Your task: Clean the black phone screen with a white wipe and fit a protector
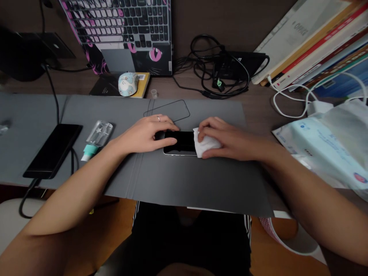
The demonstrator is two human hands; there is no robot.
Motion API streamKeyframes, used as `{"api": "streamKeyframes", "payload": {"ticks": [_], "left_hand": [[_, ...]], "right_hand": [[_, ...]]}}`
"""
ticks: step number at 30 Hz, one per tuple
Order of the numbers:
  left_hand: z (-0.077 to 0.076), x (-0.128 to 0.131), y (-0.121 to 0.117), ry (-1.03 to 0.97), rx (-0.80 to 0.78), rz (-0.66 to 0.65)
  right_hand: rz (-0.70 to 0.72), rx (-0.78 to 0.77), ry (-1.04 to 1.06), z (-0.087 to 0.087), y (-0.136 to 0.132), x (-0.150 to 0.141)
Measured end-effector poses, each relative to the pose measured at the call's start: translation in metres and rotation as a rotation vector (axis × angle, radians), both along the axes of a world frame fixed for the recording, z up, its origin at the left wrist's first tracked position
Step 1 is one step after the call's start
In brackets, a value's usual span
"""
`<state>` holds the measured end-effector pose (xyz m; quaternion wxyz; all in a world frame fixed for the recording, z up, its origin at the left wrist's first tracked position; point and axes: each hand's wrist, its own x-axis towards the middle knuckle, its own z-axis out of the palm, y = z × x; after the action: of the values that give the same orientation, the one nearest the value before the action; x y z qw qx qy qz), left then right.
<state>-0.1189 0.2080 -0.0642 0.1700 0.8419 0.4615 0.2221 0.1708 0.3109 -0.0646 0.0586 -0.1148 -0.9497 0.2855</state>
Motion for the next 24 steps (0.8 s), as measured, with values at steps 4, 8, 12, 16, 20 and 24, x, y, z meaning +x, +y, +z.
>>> {"api": "streamKeyframes", "payload": {"ticks": [4, 8, 12, 16, 20, 24], "left_hand": [[0.001, 0.0, 0.0, -0.007, -0.003, 0.006], [0.0, 0.001, 0.0, -0.004, 0.016, 0.004], [-0.001, 0.0, 0.0, 0.002, 0.015, 0.006], [-0.001, -0.001, 0.001, 0.0, 0.015, 0.003], [0.0, -0.001, 0.002, 0.008, 0.023, 0.011], [-0.001, -0.001, 0.002, 0.015, 0.036, 0.003]], "right_hand": [[-0.012, 0.047, 0.011, -0.001, -0.003, -0.004], [0.067, 0.065, -0.011, 0.003, -0.003, -0.001], [0.064, 0.177, 0.035, 0.001, -0.011, -0.006], [0.154, 0.251, 0.077, -0.001, -0.022, -0.013], [0.203, 0.266, 0.114, -0.003, -0.023, -0.016], [0.146, 0.336, 0.139, -0.008, -0.023, -0.018]]}}
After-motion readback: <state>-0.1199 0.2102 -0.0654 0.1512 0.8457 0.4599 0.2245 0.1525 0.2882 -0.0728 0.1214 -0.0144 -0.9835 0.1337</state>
